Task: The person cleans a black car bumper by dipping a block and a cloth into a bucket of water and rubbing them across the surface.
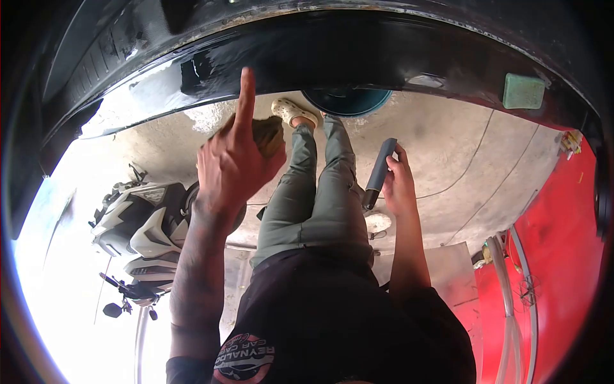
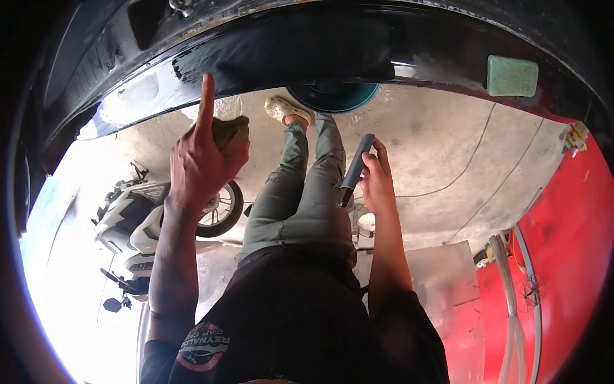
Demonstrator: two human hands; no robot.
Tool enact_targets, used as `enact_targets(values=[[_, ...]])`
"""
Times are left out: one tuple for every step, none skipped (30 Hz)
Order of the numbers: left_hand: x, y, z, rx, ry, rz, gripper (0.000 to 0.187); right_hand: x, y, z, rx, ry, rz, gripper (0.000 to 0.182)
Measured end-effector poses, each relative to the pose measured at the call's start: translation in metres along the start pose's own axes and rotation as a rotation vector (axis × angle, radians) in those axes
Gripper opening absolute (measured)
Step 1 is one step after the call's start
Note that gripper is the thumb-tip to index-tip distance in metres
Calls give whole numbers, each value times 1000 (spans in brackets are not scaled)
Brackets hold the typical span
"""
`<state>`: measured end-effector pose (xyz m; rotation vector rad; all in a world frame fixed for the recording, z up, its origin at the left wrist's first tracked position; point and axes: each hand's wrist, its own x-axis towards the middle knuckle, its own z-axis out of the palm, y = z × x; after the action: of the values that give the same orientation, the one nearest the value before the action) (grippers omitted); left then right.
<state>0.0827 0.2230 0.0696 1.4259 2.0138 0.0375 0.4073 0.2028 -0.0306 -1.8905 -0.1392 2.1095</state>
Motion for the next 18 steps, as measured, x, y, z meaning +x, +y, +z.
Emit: enact_targets(values=[[7, 2, 0, 20, -3, -13, 106, 0, 0, -1, -1, 5, -6, 51], [13, 4, -1, 41, -4, -27, 106, 1, 1, -2, -2, 10, -13, 50], [17, 4, -2, 65, -8, -34, 106, 2, 1, -3, -4, 14, -21, 50], [21, 5, -2, 90, -11, -41, 107, 2, -1, -2, -13, 21, -24, 50], [23, 5, -3, 115, -14, -48, 107, 1, -3, 0, -23, 27, -28, 50], [23, 6, -3, 116, -28, -60, 108, 0, -4, 1, -32, 34, -31, 50], [23, 7, -3, 117, -42, -71, 109, 1, -4, 0, -41, 29, -34, 51], [22, 7, -4, 118, -57, -83, 110, 2, -4, -1, -50, 23, -35, 52], [21, 8, -4, 131, -59, -82, 110, 2, -3, -2, -59, 16, -36, 52], [19, 8, -3, 145, -59, -80, 110, 2, -3, -2, -65, 18, -29, 52], [18, 8, -2, 157, -58, -79, 111, 1, -3, -2, -72, 19, -22, 51], [17, 7, -2, 152, -55, -75, 111, 0, -4, -1, -80, 20, -16, 50], [15, 6, -1, 147, -52, -71, 112, -1, -4, 1, -81, 25, -20, 51], [14, 5, 0, 141, -50, -67, 112, -1, -5, 3, -80, 31, -25, 52], [13, 4, 0, 138, -55, -72, 112, -2, -6, 4, -81, 37, -29, 52], [12, 4, 0, 136, -59, -78, 113, -1, -5, 3, -77, 32, -37, 53], [10, 5, 0, 133, -64, -84, 113, 0, -3, 1, -73, 28, -45, 53], [8, 5, -1, 119, -62, -92, 109, 0, -3, 0, -69, 23, -53, 53]])
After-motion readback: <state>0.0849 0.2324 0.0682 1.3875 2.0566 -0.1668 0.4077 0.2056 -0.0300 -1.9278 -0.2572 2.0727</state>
